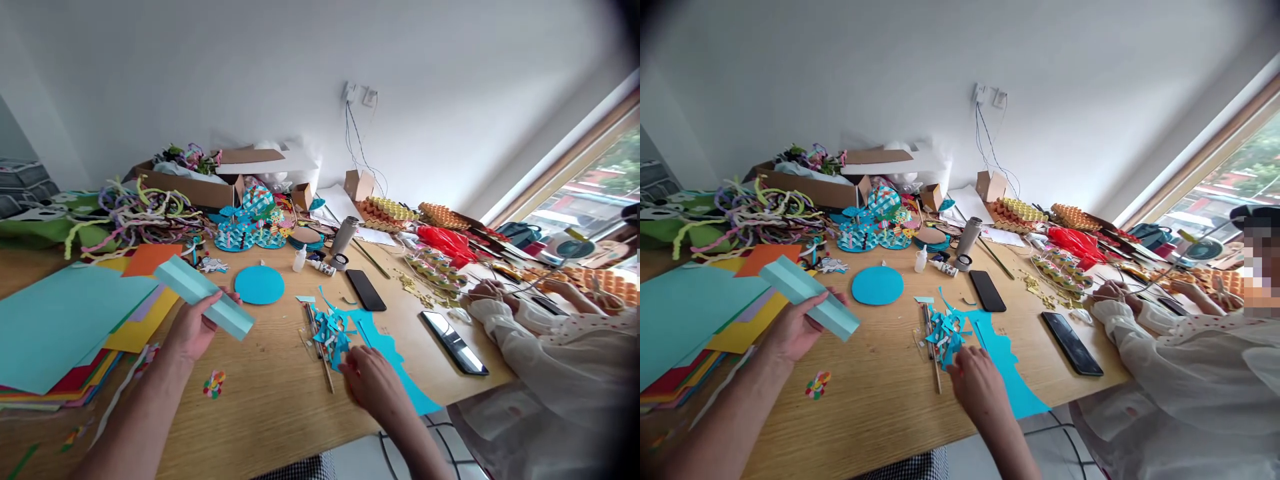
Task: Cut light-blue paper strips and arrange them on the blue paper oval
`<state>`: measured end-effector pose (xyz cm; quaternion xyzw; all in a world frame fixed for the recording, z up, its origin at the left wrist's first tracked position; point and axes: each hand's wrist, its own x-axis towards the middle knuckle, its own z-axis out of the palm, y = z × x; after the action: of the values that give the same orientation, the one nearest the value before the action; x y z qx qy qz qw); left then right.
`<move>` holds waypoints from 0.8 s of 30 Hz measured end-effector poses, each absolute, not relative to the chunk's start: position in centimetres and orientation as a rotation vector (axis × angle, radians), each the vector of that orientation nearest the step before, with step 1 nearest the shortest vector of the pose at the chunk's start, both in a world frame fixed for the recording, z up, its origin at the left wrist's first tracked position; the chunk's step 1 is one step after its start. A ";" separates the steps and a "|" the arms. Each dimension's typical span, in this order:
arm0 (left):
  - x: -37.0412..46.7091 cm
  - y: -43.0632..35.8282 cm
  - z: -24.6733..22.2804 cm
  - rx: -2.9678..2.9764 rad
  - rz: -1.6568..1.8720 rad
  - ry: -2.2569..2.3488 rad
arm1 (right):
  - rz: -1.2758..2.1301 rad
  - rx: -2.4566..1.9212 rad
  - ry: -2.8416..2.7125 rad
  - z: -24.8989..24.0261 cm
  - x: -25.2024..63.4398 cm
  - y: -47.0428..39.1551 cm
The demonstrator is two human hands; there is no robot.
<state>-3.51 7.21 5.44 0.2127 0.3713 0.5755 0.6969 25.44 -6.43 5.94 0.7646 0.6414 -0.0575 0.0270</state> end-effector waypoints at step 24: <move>-3.7 7.1 5.3 0.451 1.281 0.774 | -0.337 2.820 2.043 3.3 21.3 -5.9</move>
<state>-3.71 7.12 5.34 0.2031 0.3490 0.5771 0.7098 21.28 -5.90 3.30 0.7932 0.5747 -0.0949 -0.1775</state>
